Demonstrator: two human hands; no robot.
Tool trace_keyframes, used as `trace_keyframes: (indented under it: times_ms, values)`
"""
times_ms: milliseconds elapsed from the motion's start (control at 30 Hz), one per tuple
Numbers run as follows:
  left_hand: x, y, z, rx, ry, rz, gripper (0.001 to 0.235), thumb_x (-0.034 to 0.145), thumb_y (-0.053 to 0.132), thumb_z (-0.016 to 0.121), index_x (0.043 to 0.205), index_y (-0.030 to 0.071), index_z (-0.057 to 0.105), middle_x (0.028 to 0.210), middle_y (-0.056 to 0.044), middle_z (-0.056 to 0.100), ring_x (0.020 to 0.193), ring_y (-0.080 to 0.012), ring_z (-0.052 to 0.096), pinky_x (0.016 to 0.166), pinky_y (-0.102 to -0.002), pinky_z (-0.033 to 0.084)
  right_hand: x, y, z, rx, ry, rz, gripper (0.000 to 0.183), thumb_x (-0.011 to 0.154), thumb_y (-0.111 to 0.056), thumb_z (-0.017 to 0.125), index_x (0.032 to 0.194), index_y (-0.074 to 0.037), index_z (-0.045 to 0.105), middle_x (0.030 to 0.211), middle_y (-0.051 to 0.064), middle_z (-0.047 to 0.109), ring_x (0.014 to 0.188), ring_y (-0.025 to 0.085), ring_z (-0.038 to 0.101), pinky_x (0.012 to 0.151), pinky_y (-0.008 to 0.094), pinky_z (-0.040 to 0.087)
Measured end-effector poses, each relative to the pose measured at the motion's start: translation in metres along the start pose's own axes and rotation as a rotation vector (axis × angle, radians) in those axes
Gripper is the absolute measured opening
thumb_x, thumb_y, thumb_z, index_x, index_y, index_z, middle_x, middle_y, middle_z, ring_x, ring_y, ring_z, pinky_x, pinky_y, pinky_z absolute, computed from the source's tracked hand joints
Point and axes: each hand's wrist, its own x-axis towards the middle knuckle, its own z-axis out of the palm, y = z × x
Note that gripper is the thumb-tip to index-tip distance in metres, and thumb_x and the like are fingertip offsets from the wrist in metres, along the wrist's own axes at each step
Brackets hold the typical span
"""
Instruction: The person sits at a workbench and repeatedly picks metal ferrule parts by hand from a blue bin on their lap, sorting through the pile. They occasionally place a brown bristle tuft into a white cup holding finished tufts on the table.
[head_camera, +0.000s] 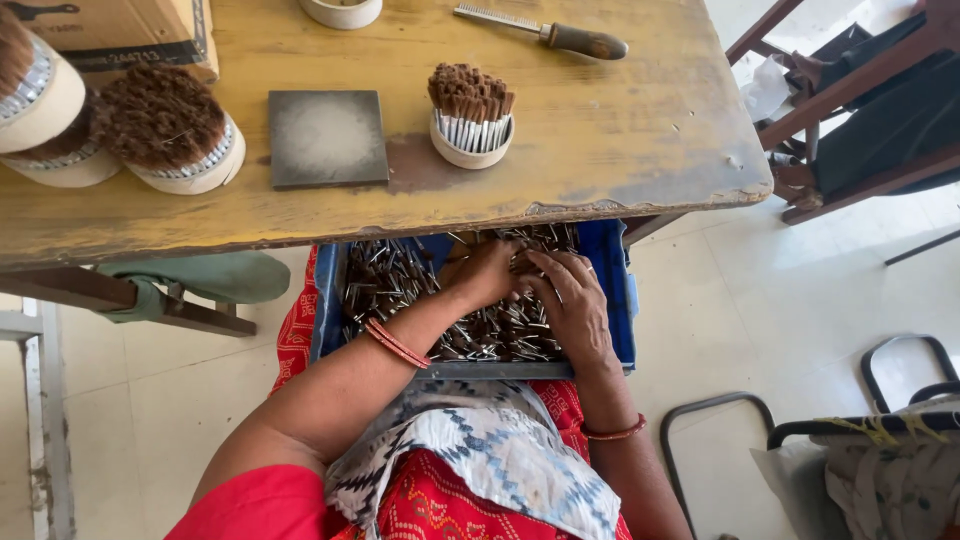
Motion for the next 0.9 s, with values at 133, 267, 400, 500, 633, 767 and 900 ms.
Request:
trace_keyframes:
  times_ms: [133,267,400,500,633,767,900]
  values:
    - [-0.003,0.015,-0.009,-0.45,0.063,-0.14,0.036,0.079,0.011,0.082,0.112,0.001,0.07,0.101,-0.01,0.076,0.082,-0.0229,0.077,0.071,-0.038,0.064,-0.008,0.004,0.003,0.098,0.019,0.021,0.024,0.09,-0.008,0.078,0.113,-0.007,0.075,0.114,0.009,0.072,0.105,0.029,0.069,0.09,0.038,0.056]
    - [-0.004,0.003,-0.004,-1.064,-0.089,-0.186,0.038,0.08,0.01,0.077,0.115,0.003,0.063,0.105,-0.007,0.073,0.082,-0.0232,0.078,0.073,-0.041,0.067,-0.006,-0.001,-0.001,0.065,0.154,0.063,0.018,0.089,-0.004,0.078,0.107,-0.006,0.075,0.109,0.008,0.072,0.099,0.027,0.07,0.087,0.036,0.057]
    - [-0.003,0.001,-0.009,-1.44,-0.285,-0.306,0.037,0.093,0.021,0.073,0.12,-0.001,0.064,0.107,-0.012,0.074,0.091,-0.0207,0.077,0.079,-0.036,0.069,-0.002,0.001,-0.003,0.033,0.205,0.08,0.016,0.087,-0.004,0.078,0.102,-0.006,0.074,0.106,0.007,0.072,0.097,0.027,0.069,0.085,0.038,0.055]
    - [0.0,-0.013,0.001,-1.358,-0.182,-0.244,0.03,0.096,0.014,0.074,0.122,0.004,0.063,0.106,-0.007,0.072,0.094,-0.0166,0.074,0.073,-0.031,0.067,0.001,-0.004,-0.006,0.09,0.125,0.026,0.018,0.086,-0.003,0.077,0.104,-0.005,0.073,0.105,0.008,0.073,0.096,0.028,0.069,0.084,0.04,0.054]
    - [0.005,-0.032,0.015,-0.662,-0.132,0.021,0.034,0.089,0.005,0.071,0.123,0.005,0.065,0.104,-0.006,0.076,0.09,-0.0188,0.074,0.07,-0.032,0.067,0.0,0.004,0.001,0.118,0.071,0.029,0.025,0.088,-0.005,0.076,0.112,-0.002,0.073,0.108,0.012,0.072,0.098,0.031,0.067,0.084,0.04,0.054]
    - [-0.003,-0.002,0.001,-1.008,-0.107,-0.244,0.032,0.087,0.008,0.073,0.117,0.005,0.064,0.105,-0.001,0.071,0.094,-0.014,0.073,0.068,-0.037,0.069,-0.009,0.013,0.0,0.132,0.037,0.033,0.019,0.089,-0.006,0.075,0.108,-0.007,0.075,0.107,0.009,0.073,0.098,0.028,0.069,0.086,0.039,0.056]
    - [-0.007,-0.003,-0.013,-1.285,-0.236,-0.305,0.027,0.09,0.015,0.074,0.113,0.004,0.066,0.099,-0.012,0.073,0.092,-0.0265,0.075,0.077,-0.04,0.068,-0.011,0.017,0.004,0.091,0.122,0.093,0.018,0.089,-0.006,0.076,0.107,-0.008,0.074,0.107,0.008,0.072,0.099,0.028,0.069,0.087,0.038,0.056]
